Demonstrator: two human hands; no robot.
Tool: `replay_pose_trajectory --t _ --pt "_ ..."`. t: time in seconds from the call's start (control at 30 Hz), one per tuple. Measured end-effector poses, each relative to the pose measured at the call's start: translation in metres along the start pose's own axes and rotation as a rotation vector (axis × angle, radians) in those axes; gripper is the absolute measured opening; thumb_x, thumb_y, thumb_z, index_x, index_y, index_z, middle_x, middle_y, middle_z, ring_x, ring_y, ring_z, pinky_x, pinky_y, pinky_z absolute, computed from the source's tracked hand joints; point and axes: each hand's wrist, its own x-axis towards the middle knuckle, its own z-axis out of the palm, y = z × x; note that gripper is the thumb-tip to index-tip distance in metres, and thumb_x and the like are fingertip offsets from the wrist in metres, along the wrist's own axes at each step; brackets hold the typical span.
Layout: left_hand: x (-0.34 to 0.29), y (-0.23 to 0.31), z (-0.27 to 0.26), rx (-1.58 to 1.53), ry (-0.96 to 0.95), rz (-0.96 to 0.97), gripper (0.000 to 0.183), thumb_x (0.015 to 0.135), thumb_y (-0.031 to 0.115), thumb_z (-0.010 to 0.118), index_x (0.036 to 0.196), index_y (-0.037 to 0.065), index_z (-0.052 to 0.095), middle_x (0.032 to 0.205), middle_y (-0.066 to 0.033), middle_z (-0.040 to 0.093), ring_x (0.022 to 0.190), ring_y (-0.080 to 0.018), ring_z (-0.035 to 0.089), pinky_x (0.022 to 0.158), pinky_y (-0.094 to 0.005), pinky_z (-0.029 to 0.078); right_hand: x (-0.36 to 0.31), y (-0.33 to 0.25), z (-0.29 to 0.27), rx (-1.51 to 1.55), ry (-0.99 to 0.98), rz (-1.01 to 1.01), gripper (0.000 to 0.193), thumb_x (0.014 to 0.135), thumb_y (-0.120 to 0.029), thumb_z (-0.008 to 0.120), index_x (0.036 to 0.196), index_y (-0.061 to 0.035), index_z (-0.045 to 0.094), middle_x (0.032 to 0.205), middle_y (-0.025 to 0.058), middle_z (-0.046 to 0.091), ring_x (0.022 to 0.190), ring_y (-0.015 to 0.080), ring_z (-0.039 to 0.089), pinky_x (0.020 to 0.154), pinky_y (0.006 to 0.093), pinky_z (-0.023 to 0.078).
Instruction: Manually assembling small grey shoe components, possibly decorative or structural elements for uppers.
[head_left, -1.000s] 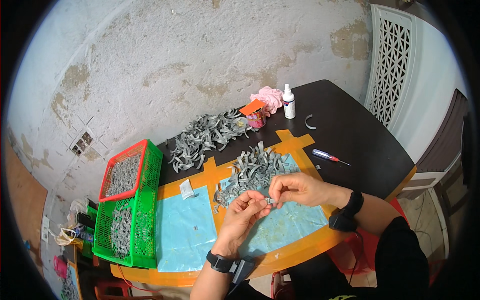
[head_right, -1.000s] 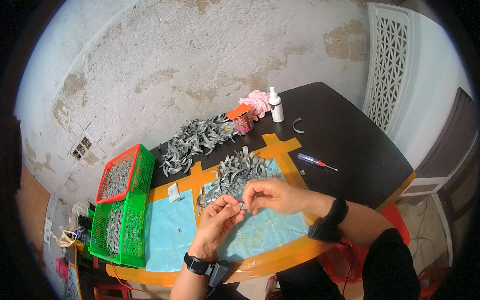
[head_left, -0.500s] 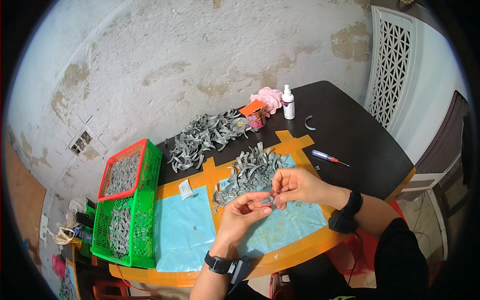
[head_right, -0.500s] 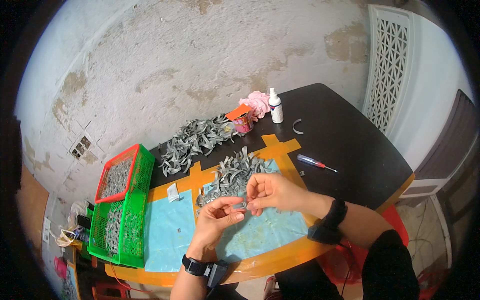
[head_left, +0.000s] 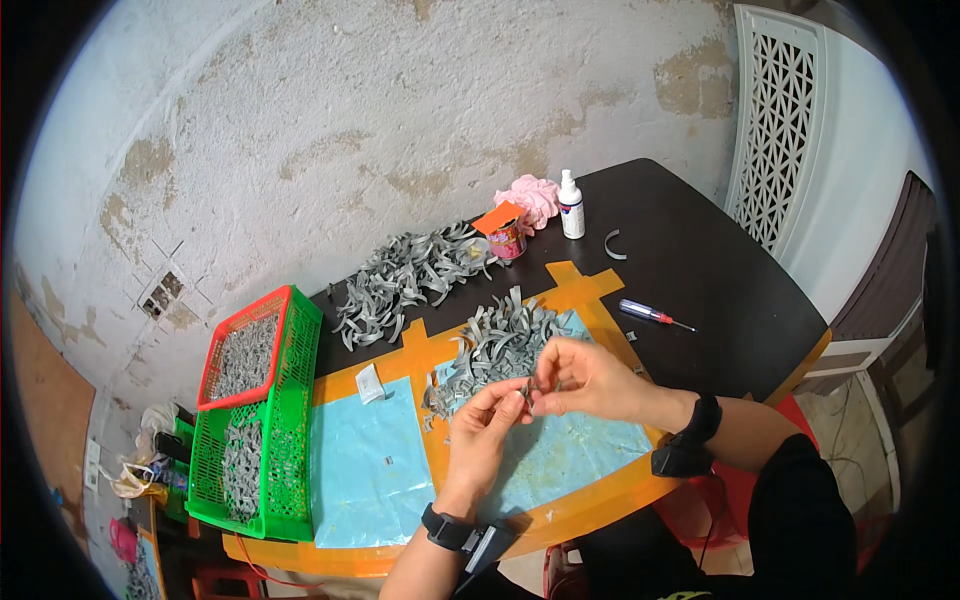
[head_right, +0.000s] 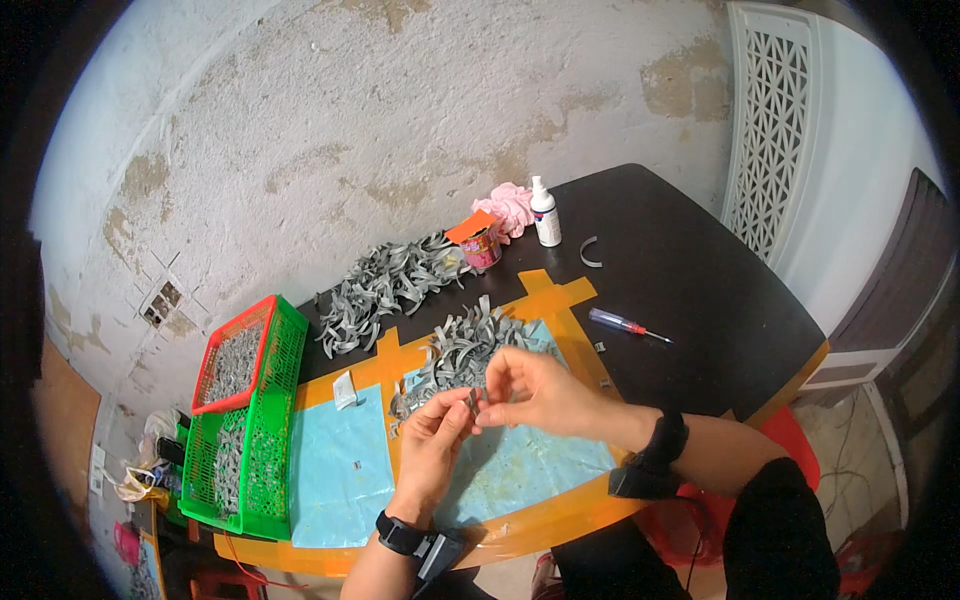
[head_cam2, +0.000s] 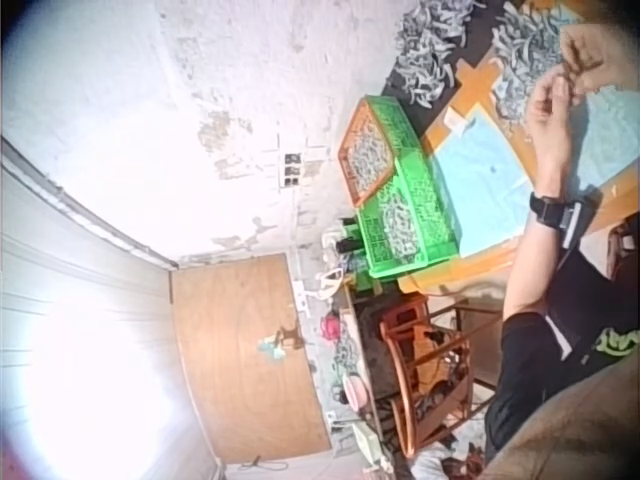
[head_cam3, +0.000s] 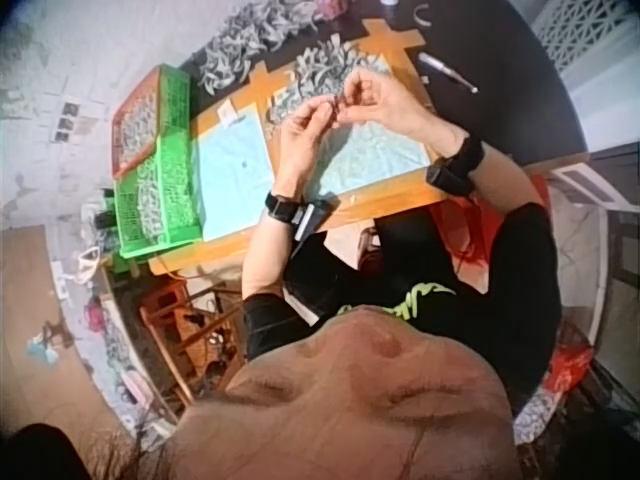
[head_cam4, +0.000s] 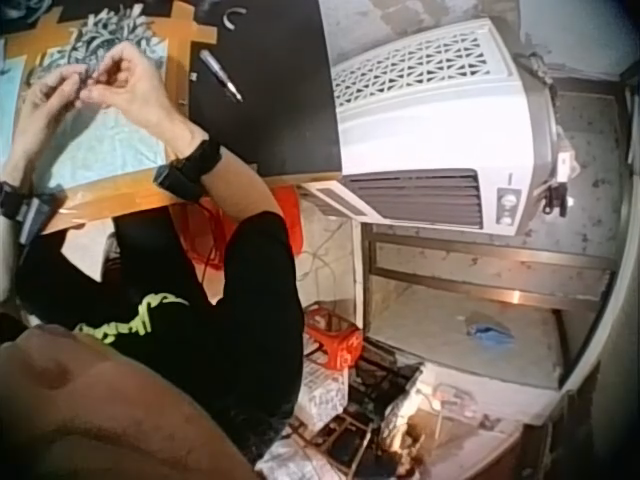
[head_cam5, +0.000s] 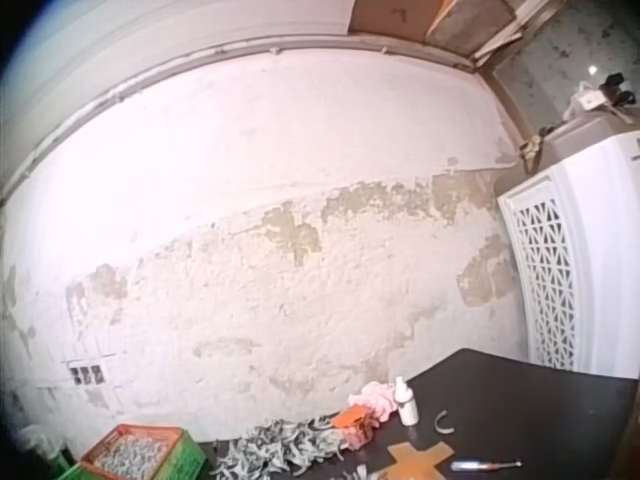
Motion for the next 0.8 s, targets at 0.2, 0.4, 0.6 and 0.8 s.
replay_pose_trajectory --t 0.2,0.4,0.6,0.8 --pt "0.002 -0.004 -0.006 -0.124 -0.023 -0.065 0.021 0.093 0.015 0.057 0.110 0.003 0.060 0.094 -0.0028 0.064 0.082 -0.0105 0.058 0.073 -0.0239 0.047 0.003 0.005 -0.005 -0.037 -0.013 -0.084 0.018 0.085 -0.005 0.066 0.101 -0.0012 0.060 0.090 0.0024 0.055 0.081 0.0101 0.060 0.065 0.0237 0.049" --pt "0.001 0.001 -0.001 -0.150 -0.005 -0.122 0.016 0.091 0.011 0.059 0.105 0.003 0.061 0.092 -0.0030 0.064 0.082 -0.0098 0.059 0.075 -0.0235 0.048 0.003 0.010 -0.005 -0.020 -0.017 -0.083 0.011 0.086 -0.002 0.063 0.096 0.0014 0.062 0.093 0.0036 0.055 0.087 0.0109 0.059 0.068 0.0238 0.049" --pt "0.001 0.000 -0.002 -0.102 0.021 -0.112 0.017 0.086 0.005 0.064 0.103 0.002 0.063 0.091 -0.0052 0.066 0.080 -0.0106 0.061 0.076 -0.0235 0.049 0.003 0.013 -0.006 -0.049 -0.020 -0.114 0.010 0.088 -0.004 0.061 0.097 0.0013 0.060 0.091 0.0027 0.058 0.083 0.0101 0.059 0.068 0.0244 0.050" --pt "0.001 0.003 -0.007 -0.148 -0.009 -0.176 0.015 0.083 0.003 0.067 0.098 0.001 0.065 0.089 -0.0073 0.068 0.077 -0.0118 0.061 0.073 -0.0230 0.049 0.001 0.006 -0.008 0.009 -0.088 0.006 0.009 0.090 -0.005 0.059 0.096 0.0013 0.057 0.089 0.0053 0.061 0.078 0.0114 0.061 0.070 0.0251 0.051"
